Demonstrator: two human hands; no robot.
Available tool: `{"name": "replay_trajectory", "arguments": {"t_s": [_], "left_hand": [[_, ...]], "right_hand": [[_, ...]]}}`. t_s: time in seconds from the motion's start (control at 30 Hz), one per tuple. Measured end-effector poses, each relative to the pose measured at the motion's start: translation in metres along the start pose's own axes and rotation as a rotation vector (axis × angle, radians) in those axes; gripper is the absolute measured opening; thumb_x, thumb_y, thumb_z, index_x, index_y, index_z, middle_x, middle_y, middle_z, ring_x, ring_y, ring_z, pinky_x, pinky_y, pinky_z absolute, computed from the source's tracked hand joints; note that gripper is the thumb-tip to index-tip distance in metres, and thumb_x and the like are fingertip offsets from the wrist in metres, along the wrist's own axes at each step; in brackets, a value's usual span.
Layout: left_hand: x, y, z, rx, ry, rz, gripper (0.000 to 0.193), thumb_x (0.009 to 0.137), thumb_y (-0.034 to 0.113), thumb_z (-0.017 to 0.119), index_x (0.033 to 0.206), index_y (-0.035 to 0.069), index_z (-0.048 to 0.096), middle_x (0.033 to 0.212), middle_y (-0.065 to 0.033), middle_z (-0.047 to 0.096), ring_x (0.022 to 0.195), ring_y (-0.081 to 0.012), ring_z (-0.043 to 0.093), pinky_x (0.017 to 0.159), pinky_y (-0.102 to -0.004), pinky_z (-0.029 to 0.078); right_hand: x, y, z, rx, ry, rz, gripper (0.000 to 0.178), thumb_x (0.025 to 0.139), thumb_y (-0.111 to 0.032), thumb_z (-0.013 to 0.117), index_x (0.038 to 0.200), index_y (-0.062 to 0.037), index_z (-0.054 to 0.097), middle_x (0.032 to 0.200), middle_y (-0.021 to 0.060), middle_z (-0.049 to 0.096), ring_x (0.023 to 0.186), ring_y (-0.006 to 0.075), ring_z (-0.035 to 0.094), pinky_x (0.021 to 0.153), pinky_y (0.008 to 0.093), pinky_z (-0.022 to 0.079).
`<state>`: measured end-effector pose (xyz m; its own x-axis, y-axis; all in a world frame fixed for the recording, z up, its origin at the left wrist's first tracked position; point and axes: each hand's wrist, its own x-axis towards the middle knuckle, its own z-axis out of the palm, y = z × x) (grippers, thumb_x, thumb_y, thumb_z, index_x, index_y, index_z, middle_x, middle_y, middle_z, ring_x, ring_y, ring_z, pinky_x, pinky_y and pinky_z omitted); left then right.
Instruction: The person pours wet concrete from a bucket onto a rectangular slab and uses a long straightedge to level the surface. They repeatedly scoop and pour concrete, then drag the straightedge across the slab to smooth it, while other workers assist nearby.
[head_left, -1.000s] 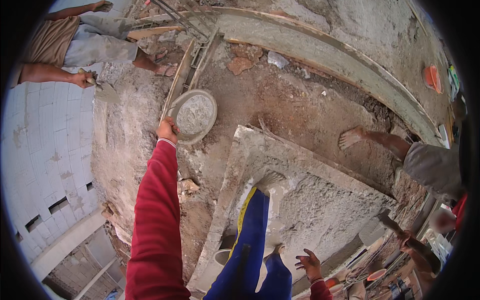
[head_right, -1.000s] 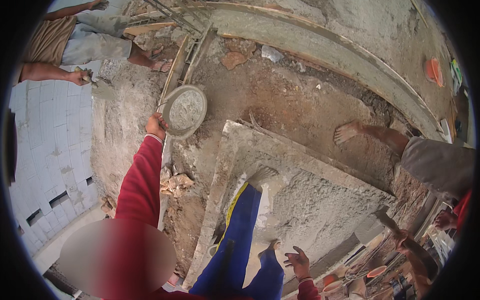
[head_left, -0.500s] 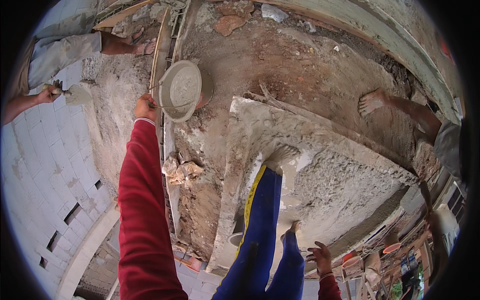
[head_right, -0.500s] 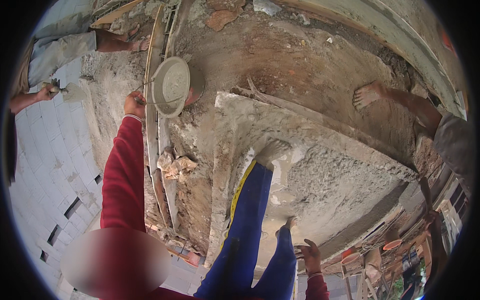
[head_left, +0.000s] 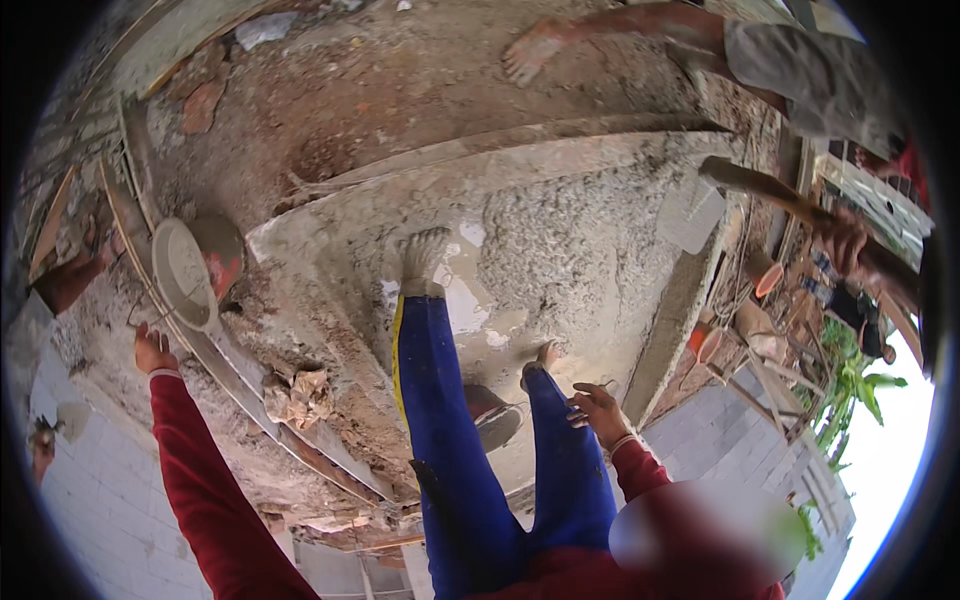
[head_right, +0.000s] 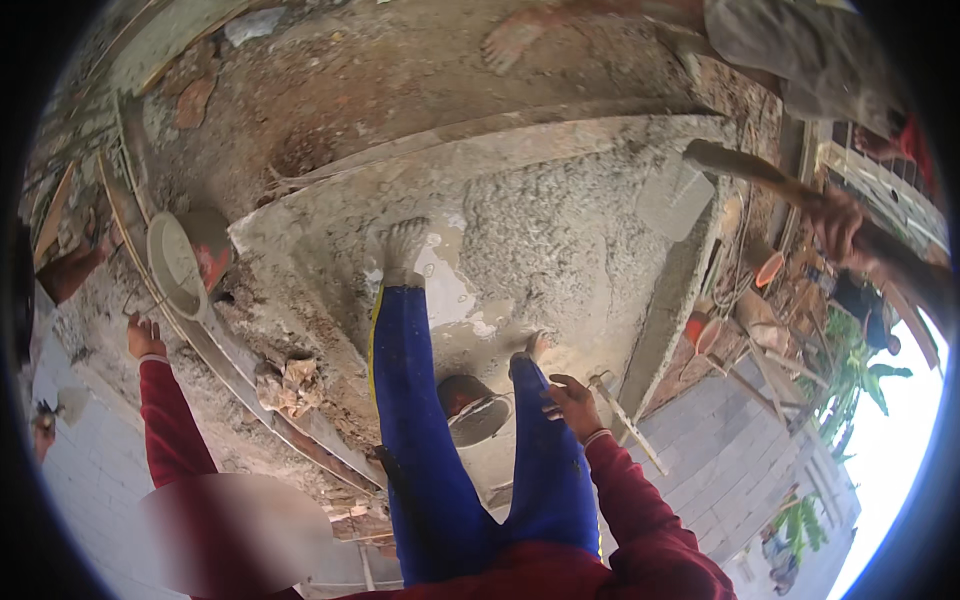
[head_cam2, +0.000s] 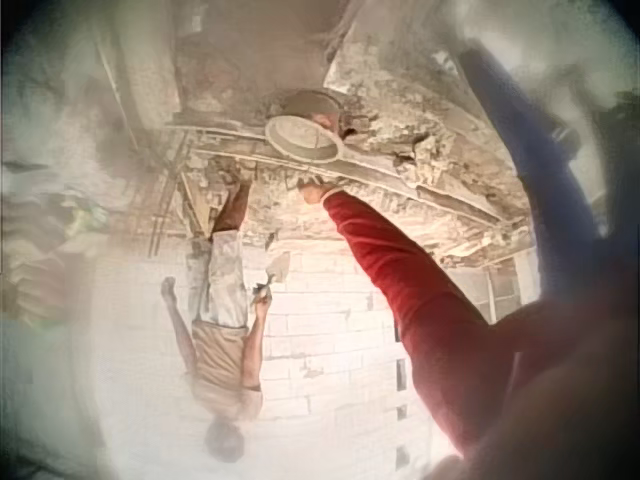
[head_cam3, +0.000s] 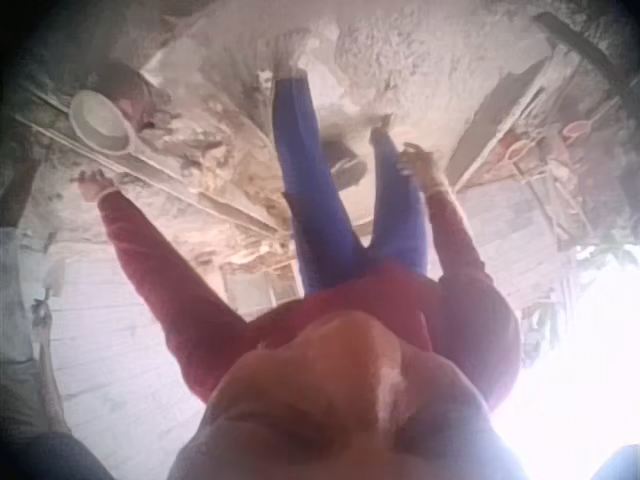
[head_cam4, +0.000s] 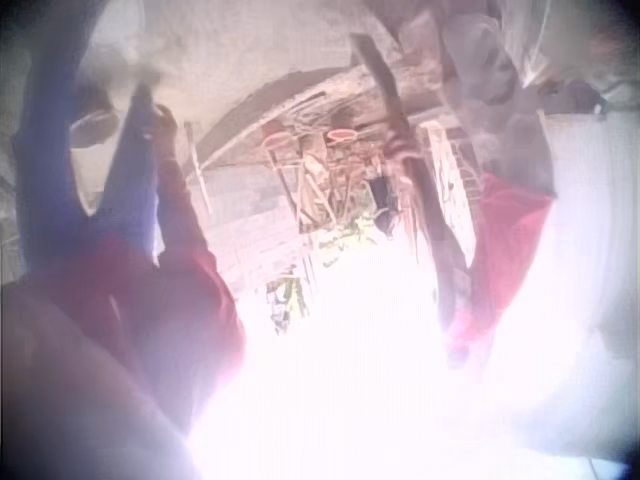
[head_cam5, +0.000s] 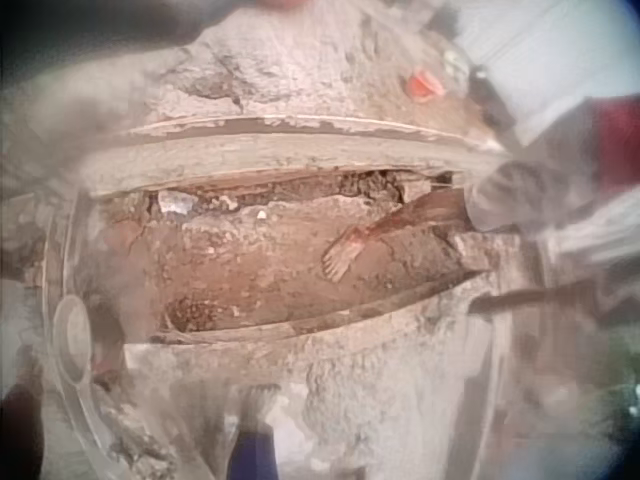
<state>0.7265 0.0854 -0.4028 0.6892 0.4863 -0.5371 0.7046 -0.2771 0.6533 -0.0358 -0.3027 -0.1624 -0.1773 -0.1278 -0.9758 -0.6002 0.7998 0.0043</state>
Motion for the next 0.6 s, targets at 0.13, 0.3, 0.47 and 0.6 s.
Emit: {"name": "replay_trajectory", "arguments": {"t_s": [0.13,0.3,0.47,0.6], "left_hand": [[-0.117,-0.054,0.028,0.186,-0.355,0.273,0.032,0.09,0.021,0.062,0.117,0.005,0.059,0.115,-0.0089,0.061,0.105,-0.0205,0.057,0.087,-0.0341,0.047],[-0.396,-0.102,0.092,0.374,-0.831,0.317,0.024,0.087,0.01,0.067,0.109,0.011,0.058,0.1,-0.002,0.063,0.089,-0.0137,0.06,0.073,-0.028,0.047],[-0.646,-0.197,0.117,0.843,-1.436,0.256,0.021,0.091,0.011,0.067,0.11,0.008,0.059,0.094,-0.0021,0.064,0.079,-0.0123,0.063,0.066,-0.0259,0.049],[-0.749,-0.332,0.074,1.348,-1.746,0.255,0.024,0.091,0.013,0.066,0.113,0.006,0.058,0.097,-0.0046,0.066,0.081,-0.0126,0.064,0.069,-0.0272,0.049]], "right_hand": [[-0.026,0.037,0.001,0.157,0.093,-0.042,0.044,0.094,-0.023,0.062,0.132,-0.0016,0.051,0.1,0.0132,0.068,0.08,0.0191,0.066,0.068,0.0321,0.055],[-0.04,0.136,-0.029,0.495,0.402,-0.133,0.045,0.091,-0.019,0.063,0.131,-0.0014,0.051,0.098,0.0139,0.068,0.08,0.0192,0.066,0.068,0.0327,0.055],[-0.018,0.337,-0.029,0.893,0.657,0.26,0.051,0.088,-0.016,0.063,0.133,0.0004,0.047,0.102,0.0166,0.065,0.077,0.0234,0.064,0.062,0.0382,0.055],[0.012,0.51,0.061,1.259,0.514,0.644,0.057,0.086,-0.018,0.066,0.136,-0.0013,0.044,0.109,0.0164,0.061,0.084,0.0276,0.061,0.066,0.0415,0.053]]}}
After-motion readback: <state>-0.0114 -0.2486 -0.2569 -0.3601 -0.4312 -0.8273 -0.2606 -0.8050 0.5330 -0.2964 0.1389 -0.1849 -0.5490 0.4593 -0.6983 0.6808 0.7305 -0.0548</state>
